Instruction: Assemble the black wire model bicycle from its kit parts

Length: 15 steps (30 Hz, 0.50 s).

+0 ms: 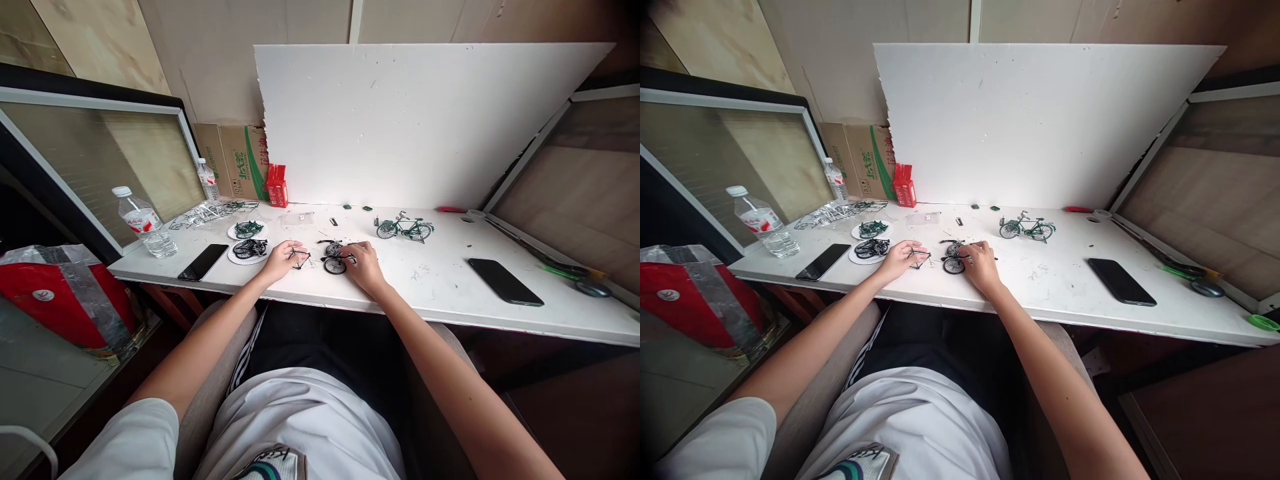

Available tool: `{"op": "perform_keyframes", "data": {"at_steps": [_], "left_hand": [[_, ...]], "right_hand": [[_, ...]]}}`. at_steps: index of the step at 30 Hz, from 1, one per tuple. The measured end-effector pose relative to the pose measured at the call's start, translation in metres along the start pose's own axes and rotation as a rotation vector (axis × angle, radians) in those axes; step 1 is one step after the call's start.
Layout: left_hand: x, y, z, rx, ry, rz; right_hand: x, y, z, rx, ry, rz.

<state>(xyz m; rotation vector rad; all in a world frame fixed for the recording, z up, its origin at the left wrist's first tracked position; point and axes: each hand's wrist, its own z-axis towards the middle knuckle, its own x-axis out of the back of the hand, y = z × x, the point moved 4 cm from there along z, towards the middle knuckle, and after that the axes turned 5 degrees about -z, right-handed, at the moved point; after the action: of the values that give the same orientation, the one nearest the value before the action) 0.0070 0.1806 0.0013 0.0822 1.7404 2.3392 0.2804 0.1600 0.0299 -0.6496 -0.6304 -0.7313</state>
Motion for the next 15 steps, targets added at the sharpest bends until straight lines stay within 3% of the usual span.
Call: {"op": "perform_keyframes", "data": {"at_steps": [4, 9, 15], "left_hand": [[-0.002, 0.004, -0.002, -0.024, -0.023, 0.153], [-0.002, 0.011, -0.006, -0.057, 0.016, 0.380], [-0.013, 0.041, -0.016, -0.355, 0.168, 0.712]], "right_hand": [[0.002, -0.006, 0.001, 0.009, 0.035, 0.170], [0.003, -0.014, 0.003, -0.193, 0.046, 0.483], [0.001, -0.023, 0.006, -0.242, -0.007, 0.598]]}}
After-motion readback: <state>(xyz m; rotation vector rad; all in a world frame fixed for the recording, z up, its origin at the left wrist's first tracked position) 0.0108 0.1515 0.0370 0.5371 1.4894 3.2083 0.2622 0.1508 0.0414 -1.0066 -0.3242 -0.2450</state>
